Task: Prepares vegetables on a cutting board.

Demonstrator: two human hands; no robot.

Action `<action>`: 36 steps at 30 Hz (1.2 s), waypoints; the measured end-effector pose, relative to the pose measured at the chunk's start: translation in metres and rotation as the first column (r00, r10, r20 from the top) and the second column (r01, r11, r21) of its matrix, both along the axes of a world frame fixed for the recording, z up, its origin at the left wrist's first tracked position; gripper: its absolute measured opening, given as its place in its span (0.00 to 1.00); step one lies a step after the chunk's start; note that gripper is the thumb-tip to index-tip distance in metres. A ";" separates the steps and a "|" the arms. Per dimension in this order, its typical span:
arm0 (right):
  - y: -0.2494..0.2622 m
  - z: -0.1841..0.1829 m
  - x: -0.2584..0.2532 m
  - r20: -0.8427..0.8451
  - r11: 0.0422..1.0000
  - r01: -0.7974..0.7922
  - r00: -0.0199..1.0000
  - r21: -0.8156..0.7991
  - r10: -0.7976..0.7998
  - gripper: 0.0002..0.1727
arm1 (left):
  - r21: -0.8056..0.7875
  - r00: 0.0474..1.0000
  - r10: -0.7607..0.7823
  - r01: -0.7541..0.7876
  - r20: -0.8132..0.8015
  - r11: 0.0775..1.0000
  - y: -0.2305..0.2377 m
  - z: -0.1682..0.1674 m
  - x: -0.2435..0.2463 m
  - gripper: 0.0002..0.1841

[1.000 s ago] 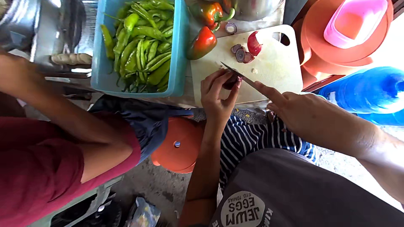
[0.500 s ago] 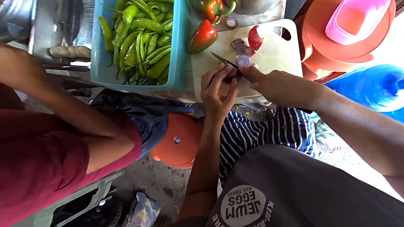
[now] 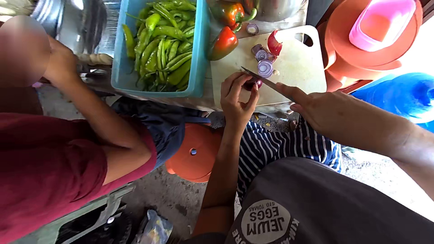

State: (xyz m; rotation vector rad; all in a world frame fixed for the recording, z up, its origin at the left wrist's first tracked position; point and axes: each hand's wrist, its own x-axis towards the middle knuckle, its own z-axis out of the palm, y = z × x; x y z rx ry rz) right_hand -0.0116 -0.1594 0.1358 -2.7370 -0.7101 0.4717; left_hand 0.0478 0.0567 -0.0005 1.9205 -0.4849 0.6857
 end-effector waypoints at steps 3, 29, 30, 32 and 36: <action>-0.001 -0.001 0.000 0.007 0.999 -0.025 1.000 -0.022 0.025 0.32 | -0.004 1.000 0.008 -0.008 -0.007 1.000 0.000 0.000 0.000 0.14; 0.012 -0.030 0.050 -0.468 0.978 0.188 0.875 0.088 -0.126 0.35 | -0.023 0.992 0.126 -0.126 0.014 0.992 -0.007 0.004 -0.005 0.10; 0.013 -0.029 0.049 -0.440 0.985 0.159 0.891 0.067 -0.114 0.35 | -0.022 0.992 0.126 -0.126 0.008 0.992 -0.006 0.004 -0.006 0.10; 0.015 -0.027 0.047 -0.396 0.993 0.110 0.914 0.036 -0.087 0.34 | -0.020 0.993 0.118 -0.118 -0.001 0.993 -0.005 0.003 -0.006 0.10; 0.012 -0.030 0.044 -0.236 0.980 0.130 0.967 0.149 -0.092 0.32 | -0.001 0.994 0.109 -0.109 -0.013 0.994 -0.004 0.004 -0.007 0.12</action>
